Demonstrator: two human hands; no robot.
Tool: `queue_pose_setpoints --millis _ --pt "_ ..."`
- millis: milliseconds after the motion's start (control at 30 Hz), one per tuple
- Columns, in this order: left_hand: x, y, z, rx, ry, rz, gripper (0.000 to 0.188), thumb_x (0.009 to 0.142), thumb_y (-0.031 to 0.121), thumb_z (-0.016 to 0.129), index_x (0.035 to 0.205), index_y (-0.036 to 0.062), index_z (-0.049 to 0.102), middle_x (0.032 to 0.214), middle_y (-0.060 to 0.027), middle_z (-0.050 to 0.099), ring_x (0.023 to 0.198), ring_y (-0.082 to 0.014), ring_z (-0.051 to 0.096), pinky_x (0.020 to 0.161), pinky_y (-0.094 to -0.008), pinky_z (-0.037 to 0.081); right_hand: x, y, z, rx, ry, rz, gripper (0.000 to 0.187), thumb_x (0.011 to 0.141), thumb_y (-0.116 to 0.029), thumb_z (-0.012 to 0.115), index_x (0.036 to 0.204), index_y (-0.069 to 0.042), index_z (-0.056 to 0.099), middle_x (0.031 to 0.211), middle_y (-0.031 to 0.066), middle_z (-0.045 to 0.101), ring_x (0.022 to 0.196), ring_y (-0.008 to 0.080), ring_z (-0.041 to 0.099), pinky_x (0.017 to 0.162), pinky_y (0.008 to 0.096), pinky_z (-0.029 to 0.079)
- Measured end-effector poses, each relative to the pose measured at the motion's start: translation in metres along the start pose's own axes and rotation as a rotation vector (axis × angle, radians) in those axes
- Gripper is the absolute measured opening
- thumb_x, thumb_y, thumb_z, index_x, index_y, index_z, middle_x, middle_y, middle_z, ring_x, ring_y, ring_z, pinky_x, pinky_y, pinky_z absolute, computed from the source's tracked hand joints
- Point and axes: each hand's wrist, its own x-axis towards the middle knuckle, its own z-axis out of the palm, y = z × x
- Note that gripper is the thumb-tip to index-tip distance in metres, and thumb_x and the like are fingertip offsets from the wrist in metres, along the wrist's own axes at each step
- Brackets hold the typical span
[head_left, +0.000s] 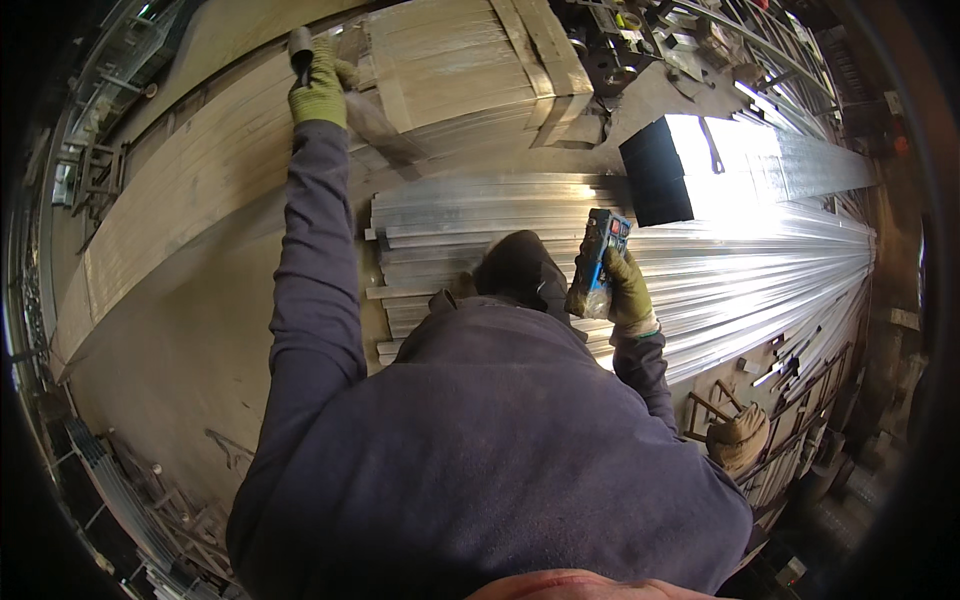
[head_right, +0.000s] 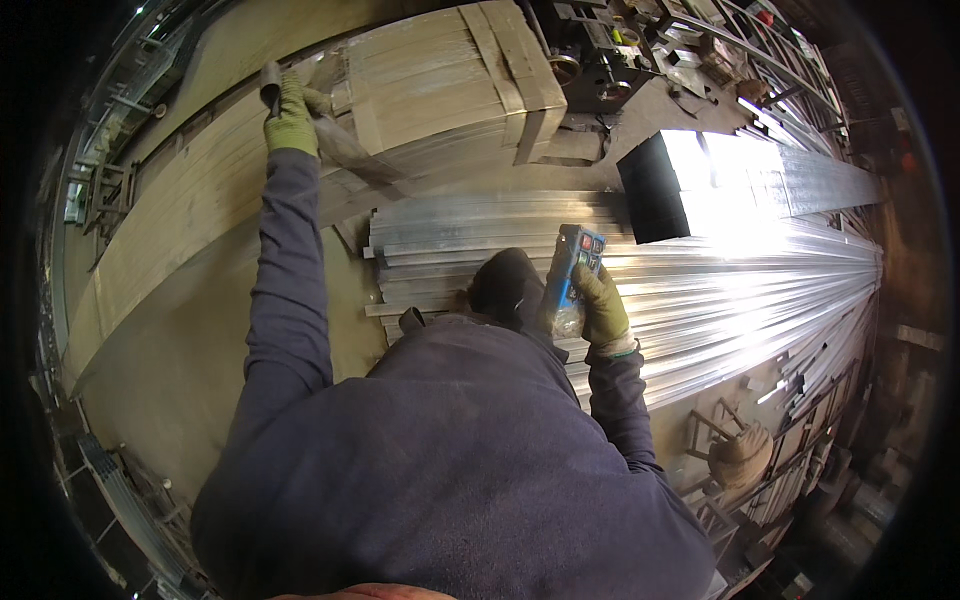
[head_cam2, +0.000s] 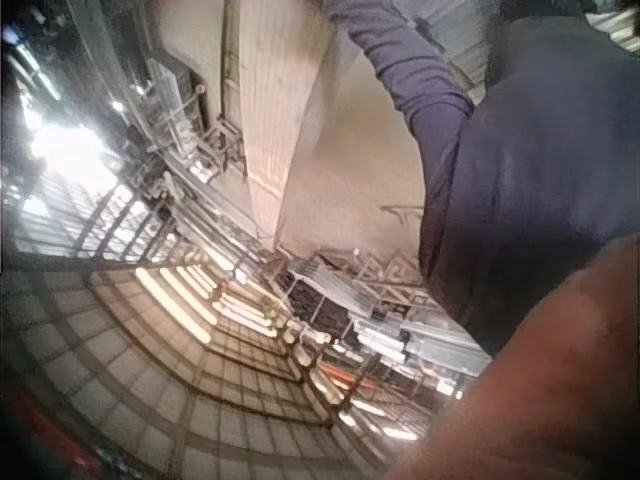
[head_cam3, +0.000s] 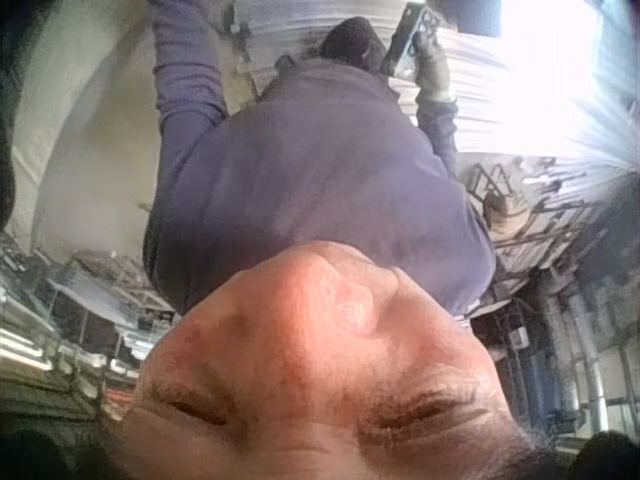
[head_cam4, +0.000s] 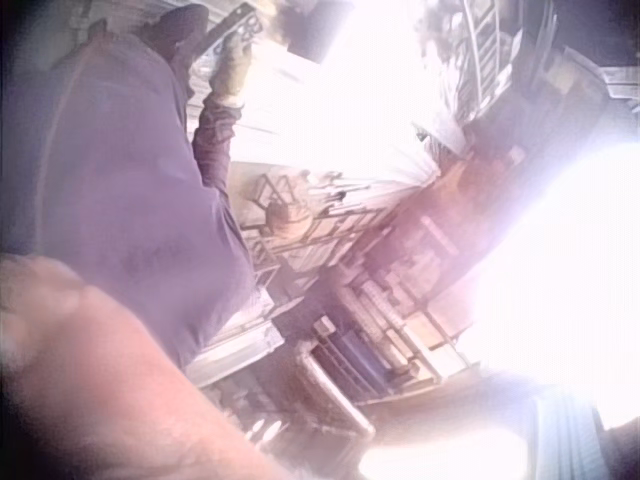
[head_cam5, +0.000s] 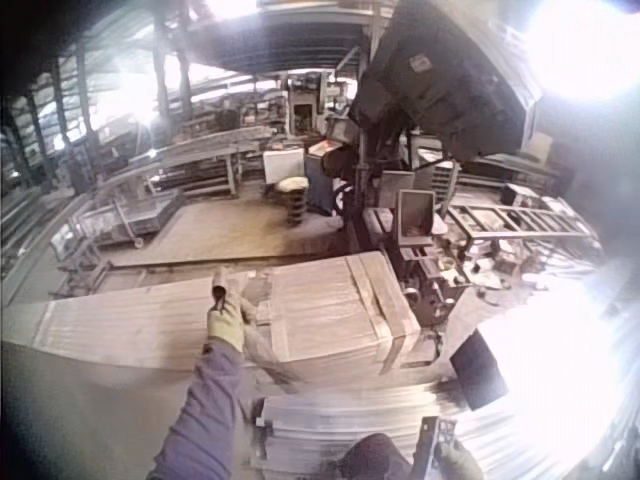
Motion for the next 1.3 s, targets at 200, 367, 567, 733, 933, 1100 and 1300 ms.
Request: queue_pose_setpoints --millis 200,367,567,733,933,1100,1300 --pt "0.075 -0.024 0.024 -0.214 0.114 -0.120 0.053 0.101 0.049 0.063 0.087 -0.0012 0.071 0.077 -0.0092 0.073 0.058 -0.0219 0.060 0.057 -0.0322 0.046 0.078 -0.012 -0.002 0.026 0.018 0.029 0.044 0.099 -0.030 0.071 0.131 -0.003 0.059 0.109 0.0110 0.072 0.092 0.0216 0.073 0.080 0.0371 0.063" --pt "0.189 -0.087 0.041 0.157 0.175 0.015 0.040 0.101 0.017 0.055 0.136 -0.0010 0.048 0.118 -0.0099 0.069 0.081 -0.0206 0.070 0.068 -0.0331 0.055 0.168 -0.032 0.000 0.015 -0.001 0.034 0.047 0.098 -0.032 0.072 0.132 -0.004 0.057 0.111 0.0104 0.071 0.096 0.0218 0.072 0.081 0.0386 0.062" --pt "0.263 -0.147 0.051 0.964 0.257 0.392 0.036 0.106 0.023 0.057 0.125 -0.0065 0.065 0.098 -0.0106 0.075 0.076 -0.0221 0.071 0.063 -0.0316 0.055 0.250 -0.065 0.010 0.021 -0.012 0.025 0.049 0.096 -0.034 0.074 0.132 -0.006 0.058 0.111 0.0098 0.071 0.096 0.0216 0.071 0.081 0.0396 0.062" --pt "0.323 -0.138 0.090 0.199 0.130 -0.160 0.041 0.102 0.035 0.058 0.116 -0.0021 0.069 0.092 -0.0152 0.075 0.079 -0.0298 0.072 0.068 -0.0400 0.054 0.307 -0.104 0.028 -0.097 0.041 0.014 0.048 0.100 -0.038 0.068 0.132 -0.003 0.058 0.114 0.0104 0.071 0.096 0.0203 0.071 0.084 0.0356 0.059" --pt "0.409 -0.145 0.141 0.093 0.311 -0.048 0.044 0.097 0.040 0.062 0.095 -0.0022 0.074 0.085 -0.0250 0.073 0.086 -0.0411 0.072 0.074 -0.0453 0.054 0.380 -0.123 0.051 -0.060 0.058 0.026 0.050 0.098 -0.040 0.071 0.131 -0.005 0.057 0.112 0.0082 0.068 0.099 0.0198 0.068 0.083 0.0351 0.057" --pt "0.458 -0.193 0.171 -0.256 0.252 -0.040 0.040 0.095 0.036 0.065 0.098 -0.0035 0.073 0.087 -0.0283 0.071 0.083 -0.0433 0.071 0.072 -0.0441 0.054 0.481 -0.106 0.060 0.041 0.152 -0.016 0.047 0.097 -0.043 0.070 0.128 -0.009 0.063 0.109 0.0060 0.070 0.097 0.0208 0.069 0.083 0.0366 0.058" --pt "0.486 -0.174 0.186 0.060 0.238 -0.063 0.035 0.096 0.033 0.068 0.096 -0.0022 0.073 0.078 -0.0162 0.072 0.069 -0.0230 0.069 0.065 -0.0362 0.053 0.596 -0.108 0.095 -0.115 0.118 0.017 0.059 0.094 -0.051 0.072 0.131 -0.007 0.061 0.109 0.0086 0.070 0.096 0.0220 0.067 0.083 0.0363 0.057"
